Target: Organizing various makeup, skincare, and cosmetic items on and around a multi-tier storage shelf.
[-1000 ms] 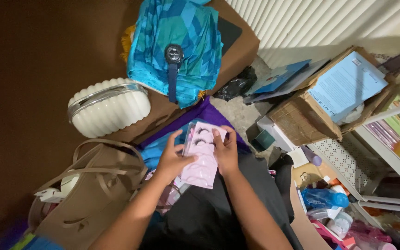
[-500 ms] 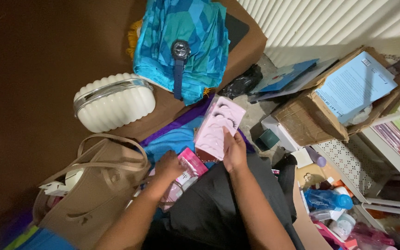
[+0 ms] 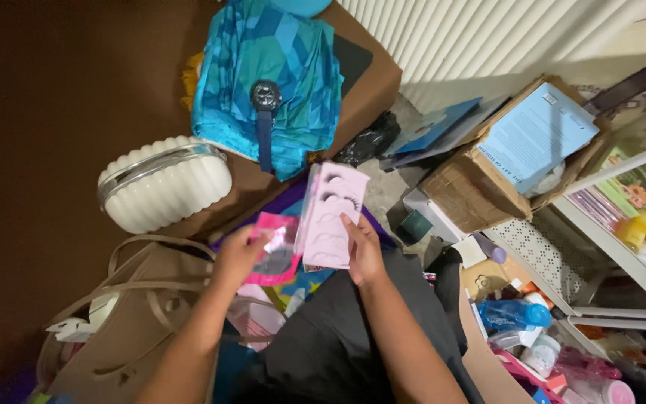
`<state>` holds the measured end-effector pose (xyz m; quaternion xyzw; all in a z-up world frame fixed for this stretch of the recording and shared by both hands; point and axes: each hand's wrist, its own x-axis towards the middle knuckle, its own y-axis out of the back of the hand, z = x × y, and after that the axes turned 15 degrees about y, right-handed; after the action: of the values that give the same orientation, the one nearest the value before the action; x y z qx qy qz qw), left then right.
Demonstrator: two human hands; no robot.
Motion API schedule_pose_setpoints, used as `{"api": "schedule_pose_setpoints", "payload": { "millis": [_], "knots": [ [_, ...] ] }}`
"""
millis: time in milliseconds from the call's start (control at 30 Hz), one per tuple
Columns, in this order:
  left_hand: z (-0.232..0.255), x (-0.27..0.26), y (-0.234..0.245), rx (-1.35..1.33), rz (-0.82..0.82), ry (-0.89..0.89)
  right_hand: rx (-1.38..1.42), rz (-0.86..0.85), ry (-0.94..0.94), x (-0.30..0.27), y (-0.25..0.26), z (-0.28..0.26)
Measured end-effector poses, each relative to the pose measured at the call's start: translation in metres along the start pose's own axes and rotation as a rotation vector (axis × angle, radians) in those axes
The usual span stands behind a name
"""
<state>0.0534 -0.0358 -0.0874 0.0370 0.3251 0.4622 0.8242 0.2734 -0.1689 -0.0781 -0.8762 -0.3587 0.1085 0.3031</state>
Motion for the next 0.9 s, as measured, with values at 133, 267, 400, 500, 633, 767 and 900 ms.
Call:
{"api": "schedule_pose_setpoints", "payload": {
  "millis": [133, 267, 400, 500, 633, 767, 900],
  "knots": [
    [0.017, -0.01, -0.01, -0.387, 0.006, -0.064, -0.068, -0.127, -0.076, -0.014, -0.002, 0.003],
    [0.04, -0.028, -0.044, -0.654, -0.157, -0.038, -0.125, -0.081, -0.143, -0.036, -0.031, -0.033],
    [0.074, -0.049, -0.085, -0.758, -0.347, 0.072, -0.087, 0.007, -0.083, -0.058, -0.013, -0.079],
    [0.096, -0.062, -0.122, -0.279, -0.376, -0.354, -0.175, 0.089, 0.101, -0.071, 0.03, -0.107],
    [0.145, -0.121, -0.18, -0.267, -0.64, -0.185, -0.338, 0.184, 0.364, -0.101, 0.071, -0.156],
    [0.173, -0.166, -0.234, -0.282, -0.865, -0.166, -0.56, 0.27, 0.516, -0.136, 0.1, -0.214],
    [0.183, -0.205, -0.287, -0.31, -1.048, -0.103, -0.686, 0.315, 0.511, -0.174, 0.141, -0.264]
  ]
}}
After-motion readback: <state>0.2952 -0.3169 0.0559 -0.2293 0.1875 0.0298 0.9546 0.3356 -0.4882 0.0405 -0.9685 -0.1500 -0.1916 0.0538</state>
